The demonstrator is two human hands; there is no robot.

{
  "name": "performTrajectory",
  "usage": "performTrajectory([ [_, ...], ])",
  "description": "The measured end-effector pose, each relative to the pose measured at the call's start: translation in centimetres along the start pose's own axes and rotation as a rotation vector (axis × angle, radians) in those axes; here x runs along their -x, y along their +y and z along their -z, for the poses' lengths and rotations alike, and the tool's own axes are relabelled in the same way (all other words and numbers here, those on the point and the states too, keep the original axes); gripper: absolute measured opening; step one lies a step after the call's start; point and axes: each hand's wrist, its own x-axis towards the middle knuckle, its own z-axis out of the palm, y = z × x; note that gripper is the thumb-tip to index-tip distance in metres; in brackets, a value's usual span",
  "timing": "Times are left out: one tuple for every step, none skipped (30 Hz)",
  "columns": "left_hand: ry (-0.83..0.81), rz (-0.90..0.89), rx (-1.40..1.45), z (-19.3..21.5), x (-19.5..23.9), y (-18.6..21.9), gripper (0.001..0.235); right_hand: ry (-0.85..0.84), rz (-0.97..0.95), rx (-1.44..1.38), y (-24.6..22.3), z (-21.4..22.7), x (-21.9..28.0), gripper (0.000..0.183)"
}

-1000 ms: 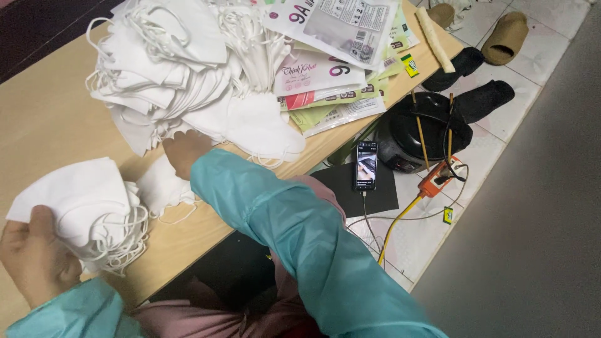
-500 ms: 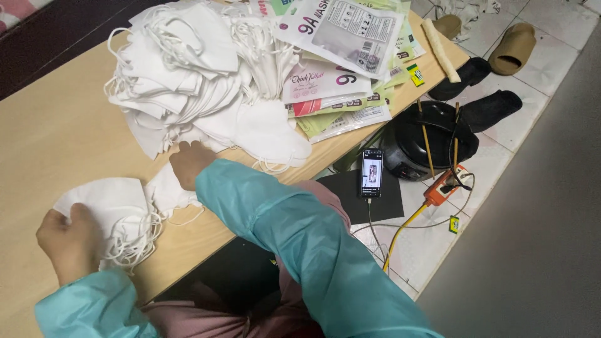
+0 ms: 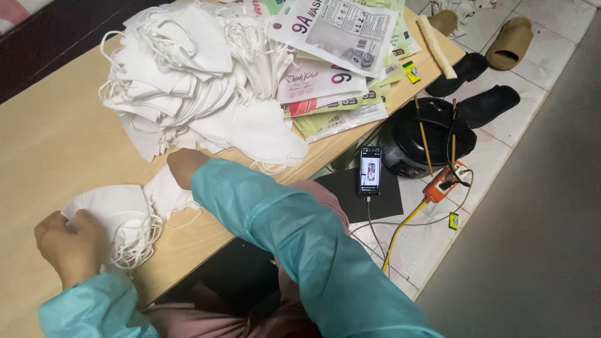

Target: Sorting and stacking white face masks from a large pile on a wooden table

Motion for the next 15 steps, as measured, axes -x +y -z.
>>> performTrajectory([
  [0.001, 0.001, -0.001, 0.0, -0.1, -0.2, 0.034, 0.0, 0.001, 0.0, 0.6, -0.2, -0.5, 0.038],
  [0.065, -0.087, -0.02, 0.0, -0.1, -0.4, 0.032, -0.008, 0.058, 0.055, 1.1, -0.6, -1.0, 0.034],
  [0.127, -0.175, -0.038, 0.0, 0.0, -0.7, 0.031, -0.015, 0.115, 0.11, 1.6, -1.0, -1.5, 0.031],
  [0.129, -0.17, -0.041, 0.4, -0.1, 0.1, 0.031, -0.018, 0.12, 0.112, 2.7, -1.7, -2.1, 0.031],
  [0.152, -0.232, -0.005, 0.7, -0.3, 0.8, 0.018, 0.021, 0.151, 0.149, 3.7, -2.4, -2.8, 0.031],
  [0.177, -0.285, 0.023, 1.5, -0.1, 1.2, 0.024, 0.054, 0.194, 0.188, 4.2, -3.4, -3.6, 0.031],
  [0.183, -0.27, 0.012, 0.9, -0.3, 1.2, 0.024, 0.047, 0.211, 0.192, 4.4, -1.8, -1.8, 0.031],
  [0.185, -0.183, 0.011, 0.6, -0.2, 1.0, 0.02, 0.078, 0.181, 0.17, 4.4, -0.2, -0.2, 0.037],
  [0.188, -0.096, 0.012, 0.3, -0.3, 0.6, 0.026, 0.109, 0.15, 0.146, 4.3, 1.4, 1.3, 0.043],
  [0.202, -0.075, -0.006, 0.6, -0.3, 1.2, 0.026, 0.101, 0.179, 0.154, 4.4, 1.8, 1.9, 0.043],
  [0.195, -0.038, 0.066, 0.9, -0.3, 1.7, 0.026, 0.115, 0.125, 0.174, 4.4, 2.3, 2.4, 0.066],
  [0.189, -0.001, 0.14, 1.1, -0.4, 2.2, 0.026, 0.13, 0.072, 0.195, 4.6, 2.7, 2.9, 0.093],
  [0.205, 0.021, 0.124, 1.5, -0.3, 2.6, 0.026, 0.122, 0.101, 0.203, 4.1, 3.2, 3.2, 0.093],
  [0.182, 0.106, 0.213, 1.8, -0.3, 3.1, 0.03, 0.079, 0.06, 0.191, 3.9, 3.6, 3.7, 0.092],
  [0.161, 0.19, 0.305, 2.1, -0.4, 3.7, 0.036, 0.037, 0.018, 0.18, 3.7, 4.1, 4.2, 0.091],
])
